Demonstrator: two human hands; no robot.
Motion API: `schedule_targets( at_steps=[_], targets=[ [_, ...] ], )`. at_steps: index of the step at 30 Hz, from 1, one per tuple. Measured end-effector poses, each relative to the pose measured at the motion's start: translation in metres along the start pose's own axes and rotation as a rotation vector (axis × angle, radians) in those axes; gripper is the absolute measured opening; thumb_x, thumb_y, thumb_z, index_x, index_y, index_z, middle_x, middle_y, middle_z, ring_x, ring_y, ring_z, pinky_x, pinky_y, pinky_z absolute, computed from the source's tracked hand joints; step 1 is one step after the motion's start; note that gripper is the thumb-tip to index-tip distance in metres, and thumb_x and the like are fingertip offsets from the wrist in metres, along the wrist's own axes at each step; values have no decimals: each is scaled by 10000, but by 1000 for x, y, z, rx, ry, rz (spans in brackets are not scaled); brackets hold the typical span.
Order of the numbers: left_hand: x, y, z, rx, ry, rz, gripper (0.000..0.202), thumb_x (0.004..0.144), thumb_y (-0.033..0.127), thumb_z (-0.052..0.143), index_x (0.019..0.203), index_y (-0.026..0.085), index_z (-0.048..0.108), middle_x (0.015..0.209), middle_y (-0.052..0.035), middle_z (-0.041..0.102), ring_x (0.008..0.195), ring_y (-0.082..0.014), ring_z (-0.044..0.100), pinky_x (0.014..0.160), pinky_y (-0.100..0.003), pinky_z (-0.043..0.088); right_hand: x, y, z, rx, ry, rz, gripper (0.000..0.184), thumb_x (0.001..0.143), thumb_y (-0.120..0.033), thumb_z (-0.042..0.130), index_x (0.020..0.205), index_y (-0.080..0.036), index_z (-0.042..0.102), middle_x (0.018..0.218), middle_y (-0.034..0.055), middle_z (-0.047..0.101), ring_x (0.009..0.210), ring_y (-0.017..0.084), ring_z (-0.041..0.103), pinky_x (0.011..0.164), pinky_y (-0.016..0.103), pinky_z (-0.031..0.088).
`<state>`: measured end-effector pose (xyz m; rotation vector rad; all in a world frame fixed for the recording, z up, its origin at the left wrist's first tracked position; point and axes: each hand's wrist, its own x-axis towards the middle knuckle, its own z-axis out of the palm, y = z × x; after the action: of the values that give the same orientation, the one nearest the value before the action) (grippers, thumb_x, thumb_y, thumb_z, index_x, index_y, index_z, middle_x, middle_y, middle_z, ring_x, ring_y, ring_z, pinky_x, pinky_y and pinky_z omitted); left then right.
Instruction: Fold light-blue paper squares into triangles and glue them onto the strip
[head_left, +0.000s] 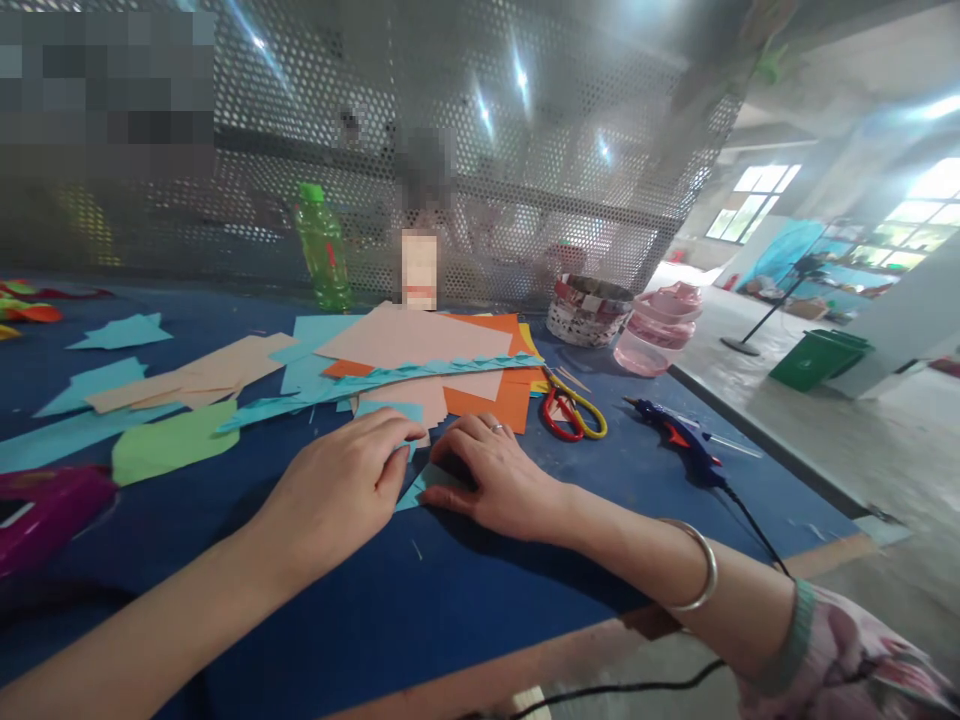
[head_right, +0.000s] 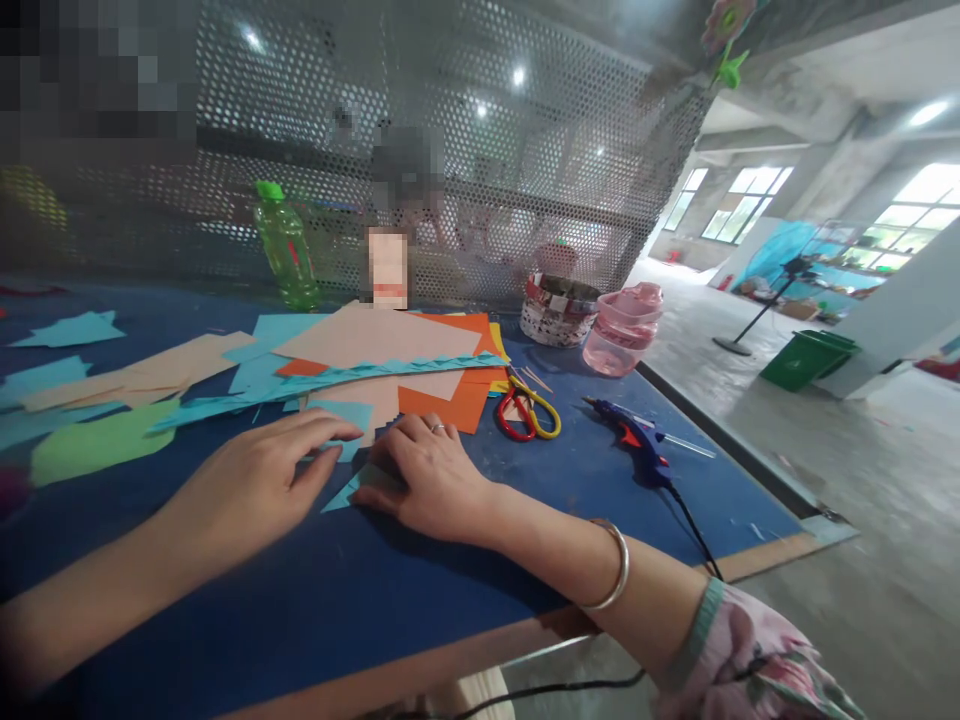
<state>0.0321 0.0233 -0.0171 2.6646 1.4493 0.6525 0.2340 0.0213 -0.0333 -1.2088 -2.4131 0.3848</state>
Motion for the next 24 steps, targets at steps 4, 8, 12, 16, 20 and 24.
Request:
schedule_targets(
  at_steps=[4,8,12,16,20,24],
  targets=[
    [2,-3,-2,-47,30,16,312,936,233,386,1088,184,655,1168,-119,715,1077,-274,674,921,-399,521,1,-1,0,81,10,9,314,786,-337,797,976,-174,607,1018,70,641,983,231,566,864,375,443],
    [6,-7,-5,-94,93,41,298,949,268,402,1073,179,657,1168,-116,708,1115,-251,654,975,-357,487,3,1,-3,191,5,-13,176,803,-216,745,939,-193,635,851,9,687,821,174,619,785,304,440],
    [28,-4,-14,-93,54,27,337,923,323,420,1082,163,671,1175,-132,707,1100,-271,660,961,-375,493,14,18,-15,283,217,12,141,793,-123,669,906,-206,660,795,-22,704,737,135,635,713,241,439],
    [79,12,-20,-79,-122,-44,347,871,332,464,1091,175,681,1191,-109,707,1080,-296,663,946,-407,504,30,60,-43,281,546,174,71,836,-186,581,870,-185,643,777,4,680,734,150,620,711,253,448],
    [148,25,2,-102,-211,-30,327,916,335,537,1156,150,658,1256,-128,672,1197,-324,597,1032,-437,461,33,109,-71,246,820,340,193,882,-307,485,952,-177,609,829,32,657,756,173,585,755,289,449],
    [207,30,41,-166,-332,10,363,938,370,624,1237,166,603,1255,-83,625,1063,-272,639,879,-465,562,27,139,-82,208,948,436,186,848,-330,465,884,-200,593,740,7,612,701,178,539,721,294,434]
  ],
)
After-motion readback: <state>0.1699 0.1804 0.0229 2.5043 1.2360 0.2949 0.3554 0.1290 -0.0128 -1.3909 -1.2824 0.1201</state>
